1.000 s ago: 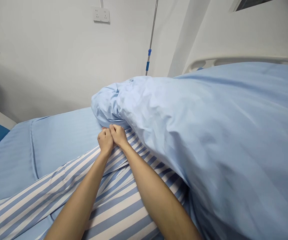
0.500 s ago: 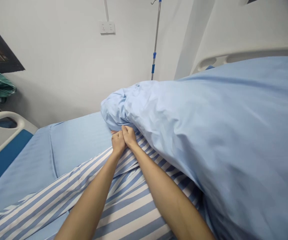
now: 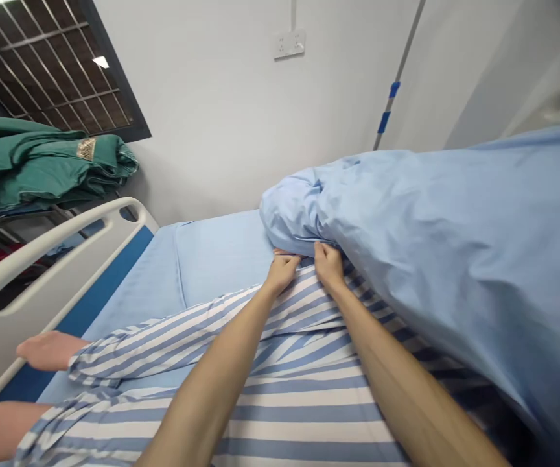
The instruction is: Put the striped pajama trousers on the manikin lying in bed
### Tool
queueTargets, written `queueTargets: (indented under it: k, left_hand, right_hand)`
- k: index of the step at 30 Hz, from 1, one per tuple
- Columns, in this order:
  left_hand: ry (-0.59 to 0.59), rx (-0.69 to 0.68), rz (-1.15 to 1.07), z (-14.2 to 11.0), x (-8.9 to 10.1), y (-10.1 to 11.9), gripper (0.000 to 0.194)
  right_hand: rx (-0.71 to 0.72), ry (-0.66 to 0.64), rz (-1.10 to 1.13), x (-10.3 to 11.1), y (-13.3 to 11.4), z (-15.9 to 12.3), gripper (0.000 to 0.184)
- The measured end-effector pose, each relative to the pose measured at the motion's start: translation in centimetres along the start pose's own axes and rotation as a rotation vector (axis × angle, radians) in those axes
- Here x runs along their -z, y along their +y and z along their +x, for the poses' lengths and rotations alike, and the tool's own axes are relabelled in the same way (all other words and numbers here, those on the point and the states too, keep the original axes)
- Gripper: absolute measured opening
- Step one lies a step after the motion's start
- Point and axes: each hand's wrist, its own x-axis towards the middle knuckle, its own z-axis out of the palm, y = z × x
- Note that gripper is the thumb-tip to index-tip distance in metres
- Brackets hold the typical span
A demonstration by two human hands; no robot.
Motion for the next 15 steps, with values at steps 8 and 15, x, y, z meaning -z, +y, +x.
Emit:
queueTargets:
  k: [8, 15]
  left_hand:
    - [0.288, 0.206, 0.225, -11.4, 22.8, -8.4, 0.037]
    - [0.59, 0.273, 0.318, -18.2, 35.0, -13.8, 0.039]
  right_hand:
    - [0.002, 0.032, -0.059, -0.2, 0.1, -0.1, 0.036]
    - [-0.024, 0.03, -0.173, -0.4, 0.2, -0.5, 0.036]
